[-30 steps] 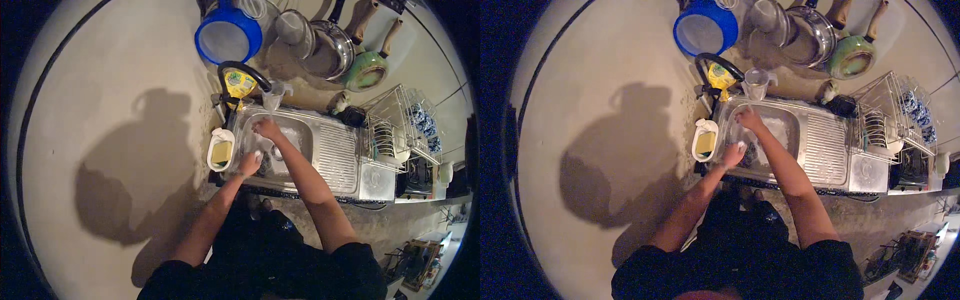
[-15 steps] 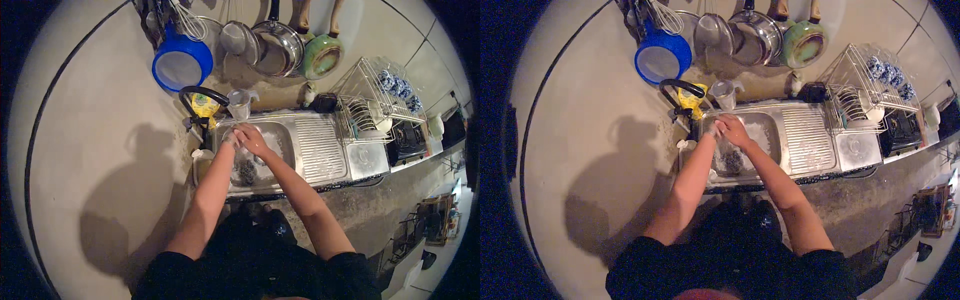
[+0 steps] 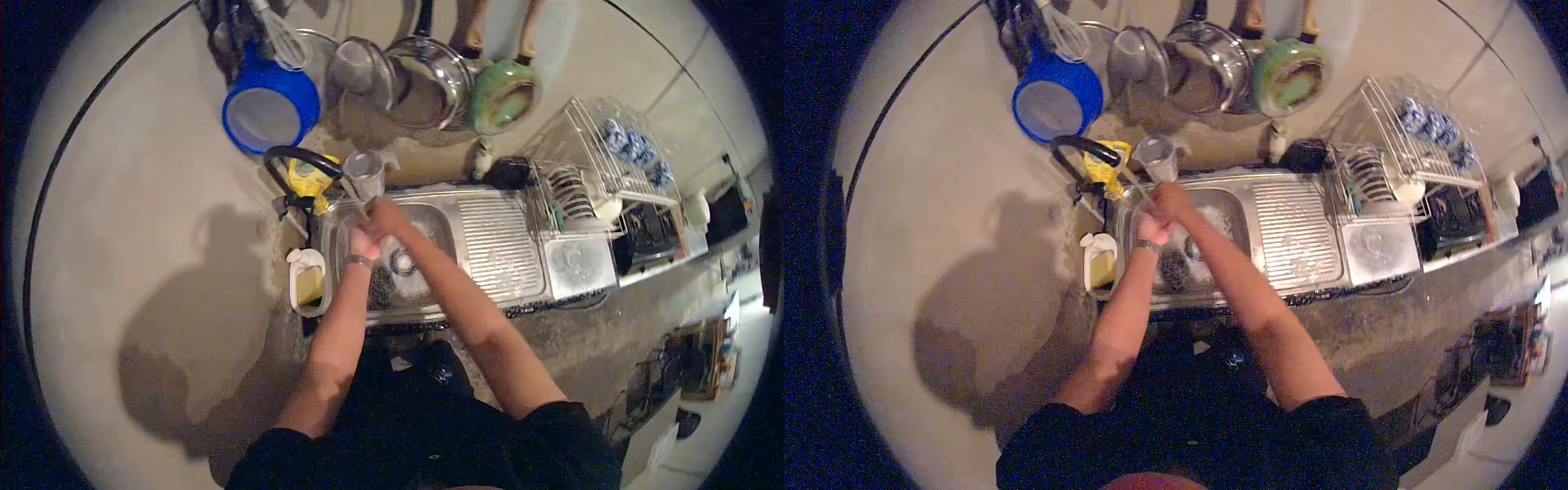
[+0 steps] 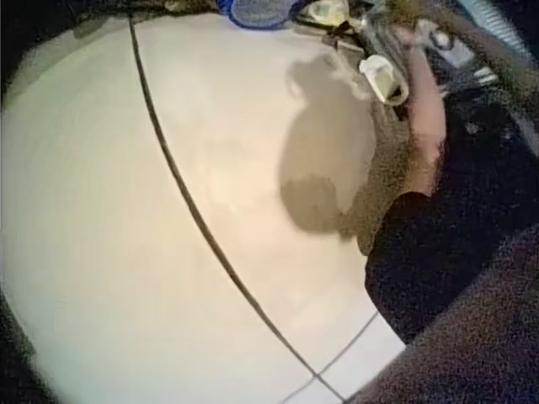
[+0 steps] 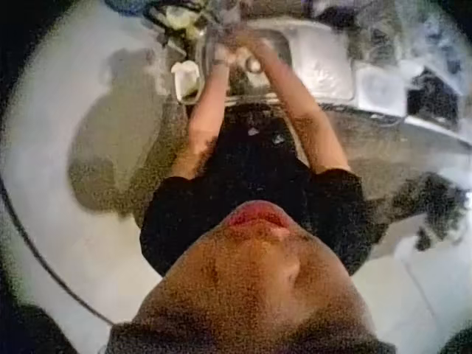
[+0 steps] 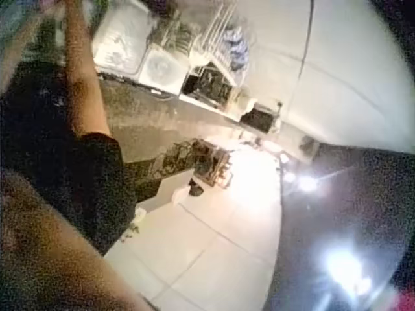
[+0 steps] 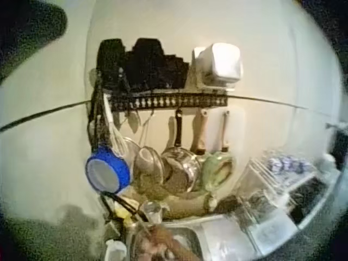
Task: Scrubbing and cleaning the kitchen sink and the surrounding metal counter surface with a sponge and soapy water.
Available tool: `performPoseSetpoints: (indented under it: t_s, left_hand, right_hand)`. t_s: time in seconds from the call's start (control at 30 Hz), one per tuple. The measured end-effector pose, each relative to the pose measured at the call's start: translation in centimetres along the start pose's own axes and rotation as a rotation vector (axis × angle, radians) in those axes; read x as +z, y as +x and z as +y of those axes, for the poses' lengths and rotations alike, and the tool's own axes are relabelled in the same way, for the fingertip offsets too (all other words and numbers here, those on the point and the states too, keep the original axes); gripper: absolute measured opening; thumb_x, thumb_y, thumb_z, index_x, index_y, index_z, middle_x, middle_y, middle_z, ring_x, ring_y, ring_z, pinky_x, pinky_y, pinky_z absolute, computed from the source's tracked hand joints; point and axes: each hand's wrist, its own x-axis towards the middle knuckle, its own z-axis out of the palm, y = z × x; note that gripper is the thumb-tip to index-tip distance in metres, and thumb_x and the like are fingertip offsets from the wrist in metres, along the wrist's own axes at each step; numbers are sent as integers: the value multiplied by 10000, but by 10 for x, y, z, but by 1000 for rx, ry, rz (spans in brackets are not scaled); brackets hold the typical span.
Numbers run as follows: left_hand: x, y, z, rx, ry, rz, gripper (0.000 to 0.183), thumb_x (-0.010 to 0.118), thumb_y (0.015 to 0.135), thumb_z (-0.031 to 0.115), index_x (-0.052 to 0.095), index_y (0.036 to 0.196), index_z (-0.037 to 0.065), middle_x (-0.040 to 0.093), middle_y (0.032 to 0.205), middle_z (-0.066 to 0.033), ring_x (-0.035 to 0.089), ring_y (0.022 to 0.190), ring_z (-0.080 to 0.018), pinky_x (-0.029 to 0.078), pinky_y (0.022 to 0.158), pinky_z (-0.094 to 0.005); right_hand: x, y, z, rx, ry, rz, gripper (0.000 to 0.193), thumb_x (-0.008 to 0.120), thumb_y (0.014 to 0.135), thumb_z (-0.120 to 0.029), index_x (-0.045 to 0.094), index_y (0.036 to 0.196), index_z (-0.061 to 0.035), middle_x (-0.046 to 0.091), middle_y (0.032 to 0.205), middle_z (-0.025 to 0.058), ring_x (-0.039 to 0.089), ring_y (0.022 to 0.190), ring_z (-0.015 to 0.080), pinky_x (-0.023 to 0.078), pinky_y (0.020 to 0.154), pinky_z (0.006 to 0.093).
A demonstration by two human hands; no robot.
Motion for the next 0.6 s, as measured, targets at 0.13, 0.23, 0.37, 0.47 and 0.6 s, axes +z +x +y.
performPoseSetpoints:
  t_s: [0.13, 0.23, 0.37, 0.47, 0.6]
  left_hand:
    - [-49, 29, 46, 364, 635, -292, 94, 539, 885, 55, 618, 927, 26, 616, 815, -73, 589, 724, -200, 479, 570, -339]
    - [-39, 21, 39, 96, 182, -298, 117, 538, 885, 47, 632, 939, 2, 596, 790, -54, 595, 731, -189, 494, 590, -340]
    - [-108, -9, 44, 450, 1007, -76, 137, 623, 864, 119, 678, 933, 15, 658, 818, -128, 650, 824, -270, 536, 711, -421]
    - [-132, -25, 19, 672, 1943, -81, 398, 717, 800, 304, 662, 1110, 61, 665, 1060, -246, 627, 1040, -407, 487, 902, -568]
    - [-139, -74, -32, 276, 2396, 379, 632, 723, 774, 404, 533, 1305, 117, 543, 1296, -266, 524, 1202, -441, 417, 1019, -546]
  right_hand:
    - [-13, 76, 13, -49, 97, 519, 284, 678, 790, -258, 679, 828, 23, 674, 817, 249, 668, 764, 404, 530, 703, 468]
    - [-26, 106, 41, -122, 264, 631, 392, 670, 848, -300, 625, 1103, -6, 683, 1063, 199, 665, 968, 317, 509, 828, 408]
    - [-11, 111, 16, -266, 766, 146, 509, 694, 866, -353, 536, 1218, -21, 634, 1160, 136, 611, 1036, 247, 479, 863, 377]
    - [-4, 122, 49, -159, 695, 179, 442, 703, 871, -378, 608, 1112, -20, 663, 1022, 62, 611, 909, 209, 491, 801, 370]
    - [30, 76, 69, -41, 647, -38, 346, 687, 868, -333, 664, 865, 12, 660, 748, 64, 611, 691, 256, 492, 663, 418]
